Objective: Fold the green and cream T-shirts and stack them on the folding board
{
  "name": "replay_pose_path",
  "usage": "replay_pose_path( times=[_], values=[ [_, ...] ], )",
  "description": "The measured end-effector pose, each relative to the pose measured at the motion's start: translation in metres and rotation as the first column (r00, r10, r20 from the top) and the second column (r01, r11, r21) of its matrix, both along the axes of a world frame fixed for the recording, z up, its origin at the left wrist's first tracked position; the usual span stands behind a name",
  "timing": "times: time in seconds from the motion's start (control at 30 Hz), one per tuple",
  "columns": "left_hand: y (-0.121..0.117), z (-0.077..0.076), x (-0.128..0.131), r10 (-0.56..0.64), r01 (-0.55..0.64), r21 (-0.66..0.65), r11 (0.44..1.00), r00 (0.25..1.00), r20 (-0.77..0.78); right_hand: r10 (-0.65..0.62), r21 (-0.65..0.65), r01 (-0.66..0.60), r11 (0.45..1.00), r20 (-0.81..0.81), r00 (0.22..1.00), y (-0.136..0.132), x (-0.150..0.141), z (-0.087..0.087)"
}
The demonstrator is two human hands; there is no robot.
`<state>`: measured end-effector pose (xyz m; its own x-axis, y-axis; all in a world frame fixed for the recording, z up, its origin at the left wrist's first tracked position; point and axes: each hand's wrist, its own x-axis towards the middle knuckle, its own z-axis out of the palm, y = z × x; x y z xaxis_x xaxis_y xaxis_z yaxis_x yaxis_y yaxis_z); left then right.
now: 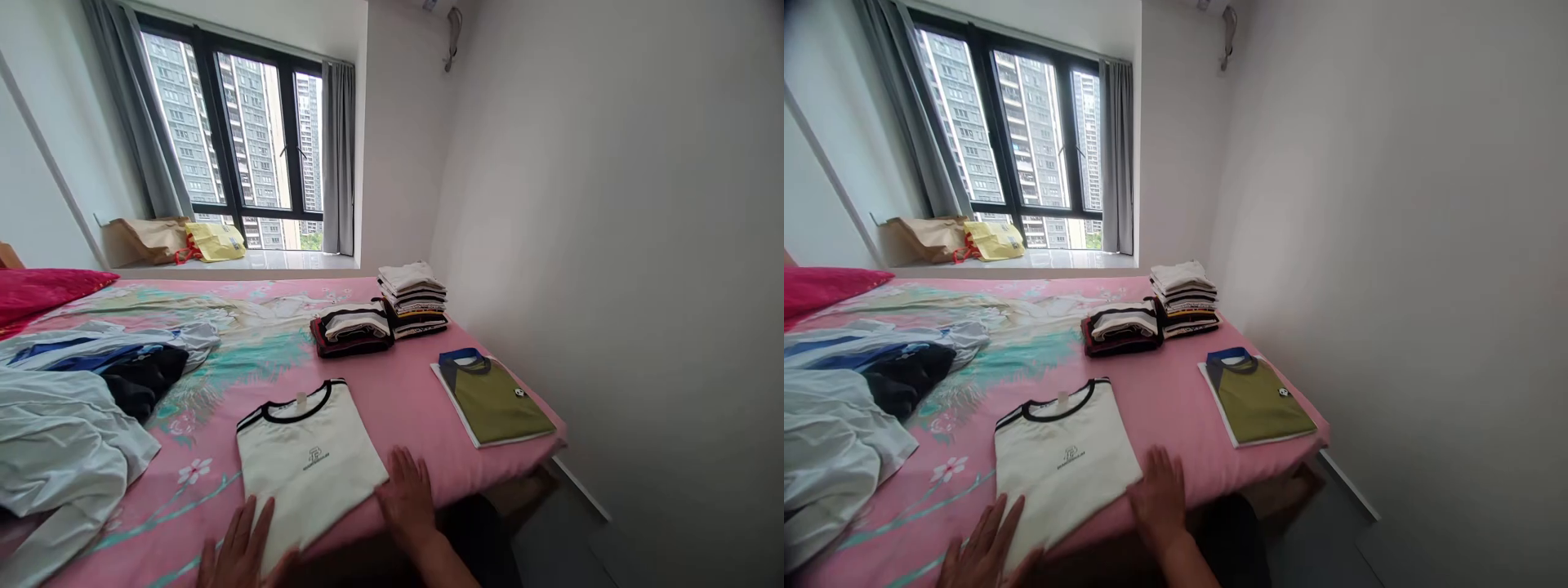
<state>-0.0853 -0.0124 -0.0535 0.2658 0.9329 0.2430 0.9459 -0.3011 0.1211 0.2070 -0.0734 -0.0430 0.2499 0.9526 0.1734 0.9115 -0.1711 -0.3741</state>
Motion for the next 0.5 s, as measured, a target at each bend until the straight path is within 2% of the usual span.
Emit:
replay_pose_path(
  times=[0.1, 0.27, 0.37, 0.5],
  values=[
    [-0.026, -0.016, -0.009, -0.004, -0.006, 0.092, 0.996, 0.994, 0.109, -0.086, 0.035, 0.084, 0.996, 0.072, 0.994, -0.027, 0.001, -0.012],
    [-0.073, -0.041, -0.012, 0.009, -0.041, 0.104, 0.994, 0.957, 0.289, -0.137, 0.074, 0.128, 0.989, 0.132, 0.982, -0.064, -0.006, -0.039],
    [-0.084, -0.042, -0.014, 0.006, -0.05, 0.116, 0.992, 0.937, 0.35, -0.12, 0.097, 0.105, 0.99, 0.17, 0.978, -0.08, -0.004, -0.052],
    [-0.089, -0.03, -0.015, 0.064, -0.115, 0.108, 0.987, 0.918, 0.392, -0.127, 0.149, 0.103, 0.984, 0.167, 0.978, -0.094, -0.001, -0.06]
  ],
)
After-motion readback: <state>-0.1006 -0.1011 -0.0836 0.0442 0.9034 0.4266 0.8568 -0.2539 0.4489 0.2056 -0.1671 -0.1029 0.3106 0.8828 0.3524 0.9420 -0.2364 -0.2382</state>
